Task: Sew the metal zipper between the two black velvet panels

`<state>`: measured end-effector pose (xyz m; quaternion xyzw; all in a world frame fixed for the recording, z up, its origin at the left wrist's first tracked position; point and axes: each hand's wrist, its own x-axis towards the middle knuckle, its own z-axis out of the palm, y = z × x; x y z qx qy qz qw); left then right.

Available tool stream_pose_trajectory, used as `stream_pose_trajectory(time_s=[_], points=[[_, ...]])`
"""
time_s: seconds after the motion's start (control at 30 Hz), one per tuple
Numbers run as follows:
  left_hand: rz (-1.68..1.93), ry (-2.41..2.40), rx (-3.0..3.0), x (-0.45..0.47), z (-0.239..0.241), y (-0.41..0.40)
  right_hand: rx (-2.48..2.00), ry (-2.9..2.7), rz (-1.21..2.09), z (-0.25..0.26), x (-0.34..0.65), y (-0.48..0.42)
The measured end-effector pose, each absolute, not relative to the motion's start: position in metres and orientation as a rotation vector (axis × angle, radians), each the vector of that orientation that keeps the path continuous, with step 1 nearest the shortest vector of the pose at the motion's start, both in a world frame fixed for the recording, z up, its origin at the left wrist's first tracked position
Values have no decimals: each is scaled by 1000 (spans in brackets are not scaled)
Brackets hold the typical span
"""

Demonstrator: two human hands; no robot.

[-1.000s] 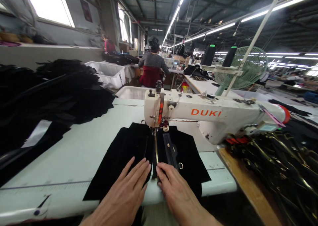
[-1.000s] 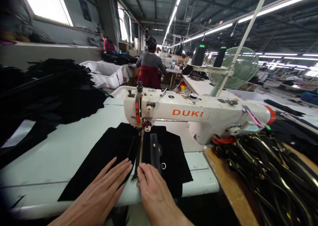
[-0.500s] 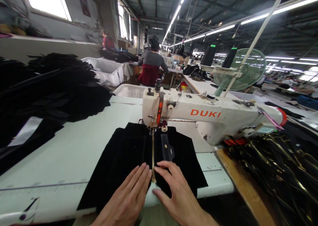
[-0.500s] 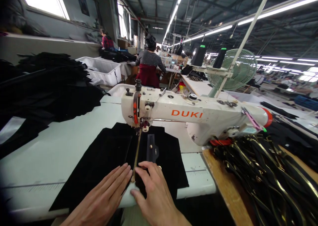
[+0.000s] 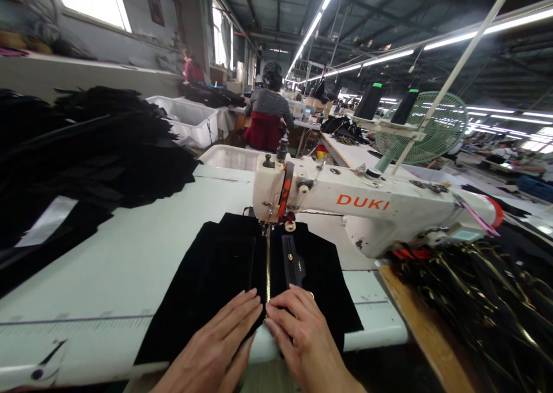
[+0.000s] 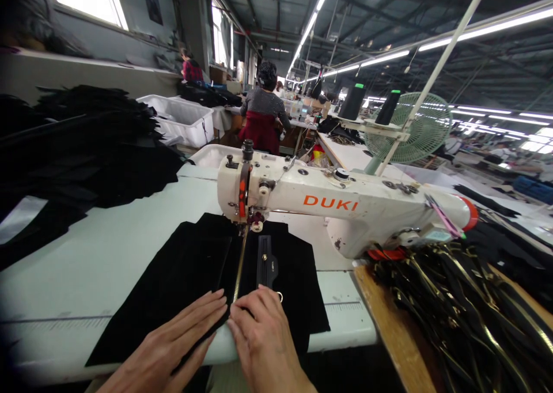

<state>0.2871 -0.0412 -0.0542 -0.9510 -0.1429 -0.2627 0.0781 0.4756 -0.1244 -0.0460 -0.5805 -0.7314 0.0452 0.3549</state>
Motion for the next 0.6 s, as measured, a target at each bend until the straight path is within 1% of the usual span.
stream_pose_trajectory(time_s=[0.1, 0.4, 0.6], points=[[-774, -423, -2855, 286, -56, -40, -1502, -1895, 70, -47, 473, -123], [-686, -208, -2853, 279, -67, -34, -1408, -1916, -153, -50, 469, -121], [-585, -126, -2850, 275, -71, -30, -1329, -1923, -164, -52, 471, -120]])
